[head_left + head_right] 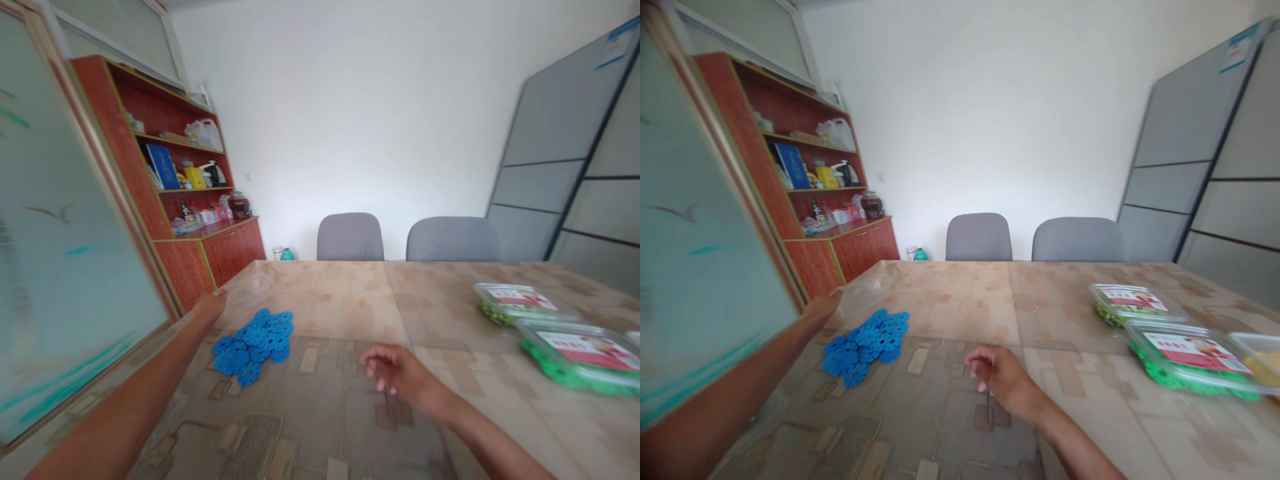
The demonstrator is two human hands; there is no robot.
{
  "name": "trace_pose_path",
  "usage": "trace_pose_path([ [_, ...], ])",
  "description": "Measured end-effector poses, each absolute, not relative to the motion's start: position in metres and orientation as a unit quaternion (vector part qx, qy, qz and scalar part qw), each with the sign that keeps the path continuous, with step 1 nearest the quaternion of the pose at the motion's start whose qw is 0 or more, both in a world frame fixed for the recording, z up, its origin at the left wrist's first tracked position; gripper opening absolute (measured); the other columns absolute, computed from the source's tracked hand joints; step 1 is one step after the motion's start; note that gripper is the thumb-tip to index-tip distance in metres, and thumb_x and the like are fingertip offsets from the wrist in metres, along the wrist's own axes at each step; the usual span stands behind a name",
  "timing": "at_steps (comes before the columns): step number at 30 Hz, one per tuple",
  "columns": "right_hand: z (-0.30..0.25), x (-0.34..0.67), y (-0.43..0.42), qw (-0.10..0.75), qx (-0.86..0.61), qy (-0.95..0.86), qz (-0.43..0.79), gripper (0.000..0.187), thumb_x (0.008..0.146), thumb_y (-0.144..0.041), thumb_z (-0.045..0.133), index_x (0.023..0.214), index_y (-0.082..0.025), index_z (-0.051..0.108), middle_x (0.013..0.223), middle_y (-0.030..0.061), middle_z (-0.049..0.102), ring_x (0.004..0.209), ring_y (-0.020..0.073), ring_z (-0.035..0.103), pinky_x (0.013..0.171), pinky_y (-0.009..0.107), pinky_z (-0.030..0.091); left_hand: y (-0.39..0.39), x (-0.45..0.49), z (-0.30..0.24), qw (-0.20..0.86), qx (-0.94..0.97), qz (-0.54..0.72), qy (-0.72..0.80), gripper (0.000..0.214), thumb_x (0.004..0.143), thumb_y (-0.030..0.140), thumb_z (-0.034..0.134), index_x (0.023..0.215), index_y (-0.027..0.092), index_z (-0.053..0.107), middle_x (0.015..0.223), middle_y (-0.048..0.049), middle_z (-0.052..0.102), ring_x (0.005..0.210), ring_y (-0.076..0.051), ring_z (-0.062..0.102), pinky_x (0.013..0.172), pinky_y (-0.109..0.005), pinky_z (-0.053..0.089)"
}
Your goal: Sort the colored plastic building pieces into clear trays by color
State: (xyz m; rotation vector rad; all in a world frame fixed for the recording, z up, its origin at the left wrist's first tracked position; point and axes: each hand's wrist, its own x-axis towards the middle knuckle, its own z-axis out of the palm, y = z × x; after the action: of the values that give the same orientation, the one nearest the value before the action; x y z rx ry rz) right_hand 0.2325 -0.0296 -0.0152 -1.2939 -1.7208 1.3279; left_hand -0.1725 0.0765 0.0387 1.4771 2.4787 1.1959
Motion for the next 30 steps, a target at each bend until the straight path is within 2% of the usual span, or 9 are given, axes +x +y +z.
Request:
trace_pose_path([
  [6,0.015,0.272,-0.038,0.304,-0.535,-0.673,0.409,0.02,0.078,-0.028,0.052,0.086,-0.016,0.066,0.074,0.0024,0.066,0.053,0.0099,0.057,0.046,0.019,0.038,0.073,-0.099,0.05,0.093,0.554,0.448,0.695,0.033,0.089,0.022,0.058,0.121,0.016,0.054,0.133,-0.01,0.05,0.121,-0.028,0.048,0.1,-0.052,0.04],
  [9,0.03,0.316,-0.043,0.303,-0.596,-0.668,0.327,0.026,0.08,-0.032,0.047,0.087,-0.017,0.067,0.074,0.0043,0.068,0.059,0.0151,0.06,0.052,0.024,0.044,0.06,-0.028,0.043,0.201,0.635,0.461,0.587,0.03,0.087,0.009,0.052,0.116,0.014,0.056,0.129,-0.0087,0.055,0.119,-0.021,0.052,0.102,-0.04,0.041],
  [12,0.044,0.378,-0.049,0.302,-0.683,-0.631,0.208,0.031,0.083,-0.033,0.044,0.097,-0.019,0.067,0.089,0.0081,0.071,0.08,0.023,0.065,0.069,0.03,0.048,0.034,0.051,0.027,0.337,0.69,0.425,0.479,0.031,0.082,0.008,0.051,0.11,0.016,0.061,0.118,-0.0067,0.064,0.107,-0.019,0.061,0.087,-0.029,0.05],
  [14,0.05,0.425,-0.055,0.288,-0.748,-0.585,0.122,0.031,0.085,-0.031,0.043,0.1,-0.019,0.067,0.1,0.0115,0.071,0.094,0.0281,0.063,0.081,0.035,0.045,0.013,0.1,0.014,0.418,0.708,0.385,0.419,0.033,0.077,0.005,0.052,0.106,0.015,0.064,0.109,-0.007,0.068,0.103,-0.019,0.062,0.079,-0.025,0.051],
  [17,0.051,0.49,-0.069,0.234,-0.836,-0.495,0.024,0.037,0.086,-0.025,0.037,0.109,-0.015,0.064,0.102,0.021,0.07,0.096,0.0359,0.063,0.079,0.042,0.042,-0.013,0.164,-0.003,0.512,0.706,0.331,0.359,0.035,0.077,0.009,0.053,0.111,0.015,0.064,0.102,-0.009,0.07,0.089,-0.018,0.066,0.073,-0.026,0.052],
  [20,0.043,0.528,-0.086,0.177,-0.878,-0.445,-0.019,0.04,0.088,-0.027,0.034,0.106,-0.011,0.065,0.108,0.0278,0.066,0.096,0.038,0.064,0.076,0.043,0.043,-0.026,0.217,-0.012,0.579,0.68,0.305,0.329,0.036,0.079,0.01,0.053,0.114,0.014,0.062,0.112,-0.0124,0.066,0.095,-0.019,0.064,0.07,-0.025,0.053],
  [25,0.034,0.532,-0.098,0.122,-0.903,-0.409,-0.038,0.045,0.091,-0.036,0.028,0.106,-0.013,0.063,0.11,0.0282,0.063,0.097,0.0414,0.063,0.069,0.043,0.044,-0.023,0.29,-0.009,0.648,0.62,0.287,0.336,0.044,0.078,0.008,0.057,0.122,0.014,0.054,0.133,-0.0153,0.052,0.103,-0.019,0.06,0.063,-0.021,0.052],
  [28,0.032,0.521,-0.095,0.108,-0.902,-0.415,-0.045,0.045,0.091,-0.039,0.028,0.101,-0.015,0.064,0.11,0.0265,0.06,0.092,0.0422,0.064,0.063,0.043,0.044,-0.017,0.326,-0.004,0.661,0.591,0.29,0.36,0.05,0.08,0.01,0.06,0.128,0.012,0.045,0.131,-0.0174,0.052,0.09,-0.015,0.064,0.057,-0.019,0.05],
  [30,0.029,0.517,-0.092,0.103,-0.896,-0.428,-0.047,0.044,0.092,-0.036,0.028,0.096,-0.013,0.065,0.107,0.0265,0.06,0.088,0.0405,0.066,0.06,0.042,0.044,-0.015,0.345,-0.002,0.659,0.578,0.292,0.381,0.052,0.081,0.012,0.062,0.129,0.012,0.042,0.122,-0.0157,0.057,0.078,-0.013,0.065,0.053,-0.019,0.048],
])
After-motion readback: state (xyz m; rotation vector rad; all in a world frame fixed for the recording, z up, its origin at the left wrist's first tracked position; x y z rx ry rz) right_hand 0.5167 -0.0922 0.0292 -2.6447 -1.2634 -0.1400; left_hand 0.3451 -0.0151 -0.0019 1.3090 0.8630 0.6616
